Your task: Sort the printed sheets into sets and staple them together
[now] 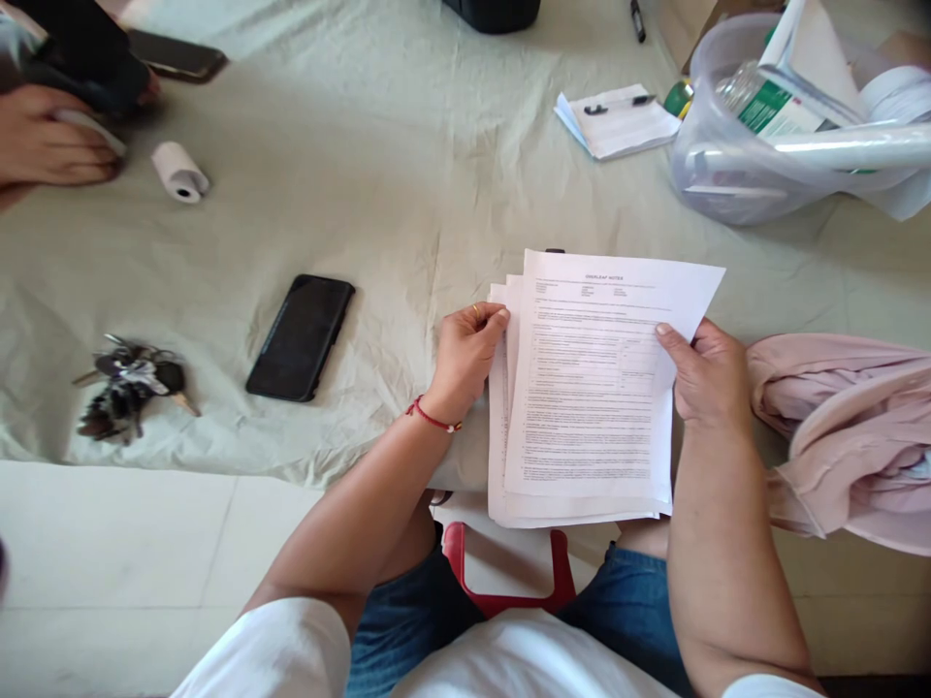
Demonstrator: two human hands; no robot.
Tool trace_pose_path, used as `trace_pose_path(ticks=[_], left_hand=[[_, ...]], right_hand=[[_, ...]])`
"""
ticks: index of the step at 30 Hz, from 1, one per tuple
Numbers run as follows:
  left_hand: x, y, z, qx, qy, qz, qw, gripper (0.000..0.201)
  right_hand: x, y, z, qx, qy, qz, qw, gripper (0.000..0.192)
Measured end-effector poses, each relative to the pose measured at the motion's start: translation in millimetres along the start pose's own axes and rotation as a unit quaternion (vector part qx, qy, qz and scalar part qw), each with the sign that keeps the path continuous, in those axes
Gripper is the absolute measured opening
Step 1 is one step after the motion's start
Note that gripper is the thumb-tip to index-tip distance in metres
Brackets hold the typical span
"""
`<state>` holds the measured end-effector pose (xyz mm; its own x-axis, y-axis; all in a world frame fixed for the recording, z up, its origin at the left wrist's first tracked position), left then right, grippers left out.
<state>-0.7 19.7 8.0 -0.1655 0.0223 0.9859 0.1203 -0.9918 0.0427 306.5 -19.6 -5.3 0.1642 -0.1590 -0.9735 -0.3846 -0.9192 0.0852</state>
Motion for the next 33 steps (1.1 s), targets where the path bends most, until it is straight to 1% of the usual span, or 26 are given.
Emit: trace_pose_path(ticks=[3,6,11,14,17,20,23,26,30,33], left_hand=[[-4,-3,-1.8,0.021,-0.007,0.009,1.000,0.022],[-7,-5,-3.5,0.035,0.010,-0.004,0.999,0.029],[-6,-4,-4.8,0.016,0.021,-0.016,1.000,0.043],[-4,-4,-5.5,0.012,0.024,-0.012,1.000,0.046],[-3,-3,-5.2,0.013,0.038,-0.010,0.999,0.042],[-1,-4,-4.2,0.016,0.051,0.001,0.999,0.032],[-1,-4,-3.7,0.018,0.045,0.005,0.999,0.027],[-3,-5,-4.8,0.018,0.035,0.003,0.999,0.028],[-4,-4,-5.9,0.004,0.045,-0.003,0.999,0.035],[-2,-1,-4.6,-0.016,0.051,-0.020,0.998,0.048]], right_hand=[[-3,1,1,0.022,-0.021,0.027,0.999,0.042],[-5,2,2,0.010,-0.014,0.026,1.000,0.040],[-1,0,0,0.016,-0.002,0.027,1.000,0.039],[2,-1,-2,0.023,0.006,0.025,0.999,0.037],[4,-3,-7,0.047,0.018,0.025,0.998,0.034],[7,-5,-11,0.066,0.013,0.035,0.997,0.035],[10,-7,-12,0.064,-0.007,0.034,0.997,0.038],[11,-9,-13,0.061,-0.017,0.034,0.997,0.041],[6,-10,-18,0.098,-0.022,0.029,0.995,0.037],[0,-9,-20,0.124,-0.030,0.024,0.992,0.034]])
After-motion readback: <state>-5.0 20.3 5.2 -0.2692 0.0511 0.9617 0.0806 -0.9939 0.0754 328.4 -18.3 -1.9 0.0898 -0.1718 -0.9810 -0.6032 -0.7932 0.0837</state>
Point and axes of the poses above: each hand's wrist, its own y-axis away from the middle knuckle, its own z-axis out of the palm, x = y × z, the point moved 2 cm from there along -y, towards the middle knuckle, and after that the axes turned 9 degrees about z, right-handed, at the moved point
